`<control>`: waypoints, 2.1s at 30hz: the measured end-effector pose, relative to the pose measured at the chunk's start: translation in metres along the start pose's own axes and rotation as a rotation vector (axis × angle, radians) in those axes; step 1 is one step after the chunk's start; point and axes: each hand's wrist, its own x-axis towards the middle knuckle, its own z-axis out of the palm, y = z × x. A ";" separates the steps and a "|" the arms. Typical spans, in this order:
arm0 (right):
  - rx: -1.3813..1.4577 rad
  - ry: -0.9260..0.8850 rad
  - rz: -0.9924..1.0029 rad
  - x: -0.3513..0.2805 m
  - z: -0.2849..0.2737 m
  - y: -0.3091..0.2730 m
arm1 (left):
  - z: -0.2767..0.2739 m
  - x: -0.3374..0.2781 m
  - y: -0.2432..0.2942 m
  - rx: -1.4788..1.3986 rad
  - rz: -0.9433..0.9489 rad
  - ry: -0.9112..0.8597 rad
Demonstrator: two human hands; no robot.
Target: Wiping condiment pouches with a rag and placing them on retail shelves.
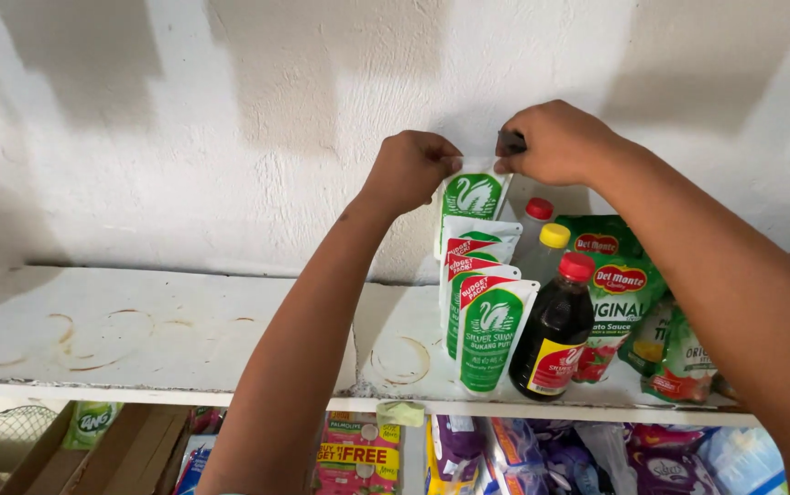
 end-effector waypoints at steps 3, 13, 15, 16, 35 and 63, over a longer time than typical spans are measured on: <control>0.022 -0.029 0.015 0.000 0.003 -0.001 | 0.002 -0.003 -0.006 -0.055 -0.022 -0.014; 0.035 -0.176 0.062 -0.004 0.008 -0.013 | 0.016 -0.008 -0.035 -0.007 0.060 -0.006; -0.028 -0.187 0.084 -0.005 0.011 -0.014 | 0.016 -0.011 -0.038 0.031 0.112 -0.036; -0.030 -0.188 0.085 -0.005 0.013 -0.013 | 0.017 -0.011 -0.039 0.029 0.112 -0.036; -0.279 -0.343 0.052 0.000 0.013 -0.037 | 0.016 -0.027 -0.042 0.207 0.057 -0.199; -0.235 -0.400 0.212 -0.087 -0.076 -0.106 | 0.029 -0.031 -0.059 -0.032 -0.245 -0.532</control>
